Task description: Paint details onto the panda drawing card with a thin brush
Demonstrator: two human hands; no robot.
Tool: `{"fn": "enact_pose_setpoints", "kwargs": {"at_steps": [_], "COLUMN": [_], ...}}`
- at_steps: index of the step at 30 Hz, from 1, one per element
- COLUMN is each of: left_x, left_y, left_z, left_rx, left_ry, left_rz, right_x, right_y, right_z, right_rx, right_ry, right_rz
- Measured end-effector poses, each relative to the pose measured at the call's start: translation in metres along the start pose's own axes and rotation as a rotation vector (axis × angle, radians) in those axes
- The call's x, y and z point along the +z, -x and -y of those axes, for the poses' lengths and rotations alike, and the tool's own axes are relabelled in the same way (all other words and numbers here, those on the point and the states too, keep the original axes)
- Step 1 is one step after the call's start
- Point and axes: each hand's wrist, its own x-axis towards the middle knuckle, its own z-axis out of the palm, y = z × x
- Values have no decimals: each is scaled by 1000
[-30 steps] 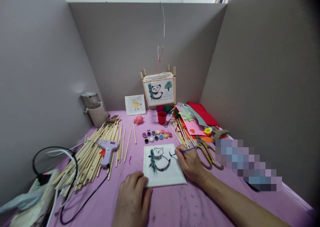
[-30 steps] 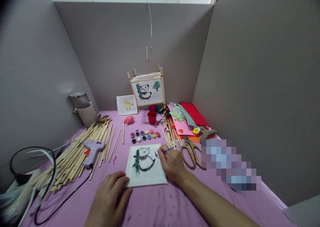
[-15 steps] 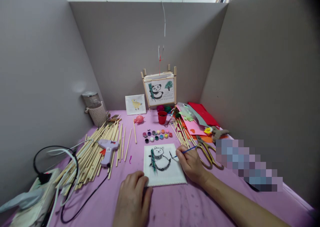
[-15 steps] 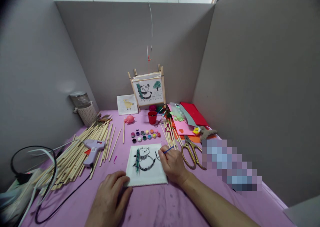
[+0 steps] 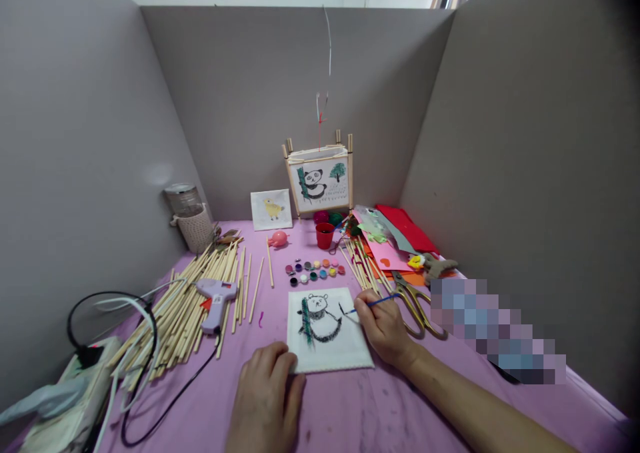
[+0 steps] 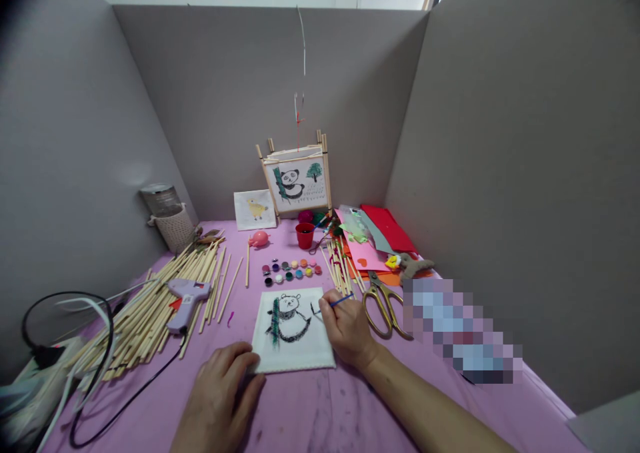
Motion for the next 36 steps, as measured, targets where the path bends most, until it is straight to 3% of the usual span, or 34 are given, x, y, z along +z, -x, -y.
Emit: {"fn": "enact_pose_setpoints", "kwargs": {"at_steps": [12,19,29,36], "left_x": [1,1,2,2], "left_y": [2,1,3,2], "left_z": [1,1,3,2], "left_rx": [1,4,12,5], "left_ry": [-5,-6,-10,-8], "left_rz": [9,-8,11,11], "right_x": [4,1,5,4], "right_y": [-2,0,-2,-2], "right_z": [-2,-1,-3,-1], "right_rx": [38,12,63,41], "right_ry": [14,-7,17,22], "right_rz": [69,-24,88,68]}}
